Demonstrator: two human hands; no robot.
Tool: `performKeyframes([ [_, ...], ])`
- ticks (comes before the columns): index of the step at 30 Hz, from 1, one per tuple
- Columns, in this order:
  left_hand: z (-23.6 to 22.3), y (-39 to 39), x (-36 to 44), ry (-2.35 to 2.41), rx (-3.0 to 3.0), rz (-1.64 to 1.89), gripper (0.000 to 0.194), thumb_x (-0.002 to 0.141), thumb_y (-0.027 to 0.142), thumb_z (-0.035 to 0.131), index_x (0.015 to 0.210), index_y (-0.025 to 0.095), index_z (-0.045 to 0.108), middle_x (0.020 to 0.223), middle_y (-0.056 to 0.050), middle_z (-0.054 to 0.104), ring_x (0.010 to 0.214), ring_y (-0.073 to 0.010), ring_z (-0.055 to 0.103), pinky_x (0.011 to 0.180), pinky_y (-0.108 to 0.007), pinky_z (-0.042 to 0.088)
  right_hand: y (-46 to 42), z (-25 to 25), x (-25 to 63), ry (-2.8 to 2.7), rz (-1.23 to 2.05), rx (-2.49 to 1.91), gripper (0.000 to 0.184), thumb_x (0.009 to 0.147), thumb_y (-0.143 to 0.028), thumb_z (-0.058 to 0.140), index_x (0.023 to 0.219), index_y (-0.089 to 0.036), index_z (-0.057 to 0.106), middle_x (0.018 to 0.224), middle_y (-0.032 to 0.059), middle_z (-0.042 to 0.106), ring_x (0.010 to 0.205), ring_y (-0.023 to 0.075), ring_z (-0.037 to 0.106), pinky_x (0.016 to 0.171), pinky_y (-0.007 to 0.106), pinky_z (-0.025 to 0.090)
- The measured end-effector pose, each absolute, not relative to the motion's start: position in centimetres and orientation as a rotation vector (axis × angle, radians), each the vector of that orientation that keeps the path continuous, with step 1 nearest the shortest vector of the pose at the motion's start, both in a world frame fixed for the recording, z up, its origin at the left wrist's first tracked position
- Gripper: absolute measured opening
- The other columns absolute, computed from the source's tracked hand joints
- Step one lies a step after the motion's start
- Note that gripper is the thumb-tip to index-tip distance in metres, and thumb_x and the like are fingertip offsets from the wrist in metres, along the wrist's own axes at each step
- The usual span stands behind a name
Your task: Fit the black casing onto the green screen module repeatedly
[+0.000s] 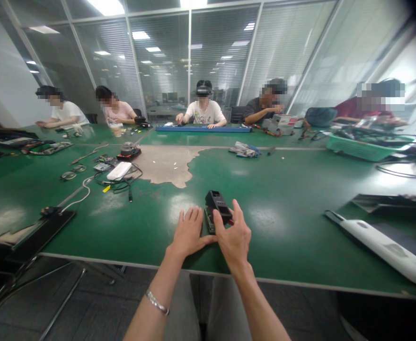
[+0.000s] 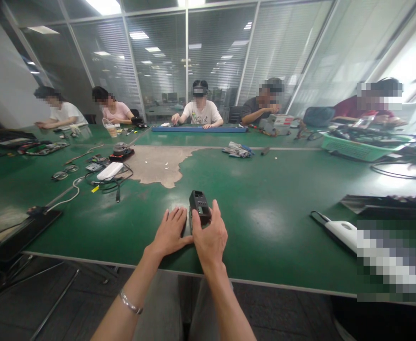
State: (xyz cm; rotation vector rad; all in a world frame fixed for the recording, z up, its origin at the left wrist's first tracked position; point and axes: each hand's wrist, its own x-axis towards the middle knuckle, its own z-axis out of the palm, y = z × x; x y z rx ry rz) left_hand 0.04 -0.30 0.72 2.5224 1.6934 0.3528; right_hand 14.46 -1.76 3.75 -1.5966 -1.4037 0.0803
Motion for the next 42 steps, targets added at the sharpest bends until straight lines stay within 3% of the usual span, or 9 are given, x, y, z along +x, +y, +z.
performKeyframes([
  [5,0.8,-0.4,0.2,1.692,2.499,0.402,0.093,0.087,0.08,0.031,0.151,0.013,0.026,0.158,-0.015,0.028,0.147,-0.0333,0.018,0.119,-0.054,0.012,-1.9,3.0,17.5,-1.36,-0.012,-1.665,0.073,0.087,-0.052,0.053,0.146,-0.011,0.039,0.122,0.0174,0.066,0.1,0.0286,0.065,0.088,0.042,0.049],
  [12,0.8,-0.5,0.2,1.695,2.49,0.405,0.084,0.09,0.077,0.029,0.152,0.021,0.027,0.159,-0.011,0.028,0.147,-0.0325,0.018,0.118,-0.056,0.01,-3.0,-0.2,19.5,-1.445,-0.061,-1.807,0.071,0.09,-0.05,0.048,0.145,-0.006,0.038,0.126,0.0207,0.063,0.106,0.0319,0.062,0.09,0.044,0.048],
  [18,1.0,-0.6,0.2,1.687,2.503,0.408,0.078,0.091,0.075,0.026,0.15,0.024,0.031,0.159,-0.01,0.028,0.147,-0.0326,0.019,0.118,-0.057,0.012,-3.0,-0.6,19.4,-1.503,-0.11,-1.775,0.081,0.088,-0.052,0.051,0.146,0.001,0.032,0.136,0.0269,0.053,0.117,0.0359,0.054,0.099,0.048,0.043],
  [23,1.0,-0.6,0.2,1.687,2.501,0.393,0.078,0.091,0.075,0.025,0.15,0.024,0.031,0.159,-0.011,0.028,0.147,-0.0325,0.018,0.117,-0.057,0.012,-3.1,-0.4,19.4,-1.48,-0.127,-1.738,0.08,0.088,-0.051,0.052,0.148,-0.002,0.031,0.135,0.0249,0.054,0.118,0.0352,0.053,0.099,0.048,0.044],
  [31,0.9,-0.5,0.1,1.7,2.485,0.405,0.081,0.092,0.074,0.027,0.151,0.018,0.03,0.158,-0.012,0.028,0.147,-0.0317,0.019,0.118,-0.054,0.012,-3.2,-0.7,19.5,-1.511,-0.14,-1.767,0.069,0.091,-0.045,0.046,0.145,-0.003,0.036,0.128,0.0226,0.06,0.109,0.033,0.058,0.093,0.046,0.047],
  [36,0.8,-0.5,0.0,1.685,2.473,0.409,0.084,0.09,0.075,0.029,0.15,0.016,0.031,0.158,-0.013,0.03,0.147,-0.0321,0.018,0.119,-0.054,0.01,-3.3,0.3,19.3,-1.422,-0.08,-1.794,0.072,0.088,-0.051,0.047,0.143,-0.005,0.04,0.122,0.0231,0.064,0.103,0.0329,0.063,0.087,0.046,0.048],
  [42,0.9,-0.6,-0.2,1.655,2.448,0.441,0.09,0.087,0.075,0.038,0.151,0.012,0.028,0.159,-0.015,0.026,0.148,-0.0319,0.015,0.12,-0.053,0.008,-3.1,3.4,18.2,-1.27,0.101,-1.691,0.076,0.085,-0.056,0.054,0.145,-0.011,0.04,0.11,0.0149,0.071,0.087,0.0271,0.069,0.081,0.039,0.051],
])
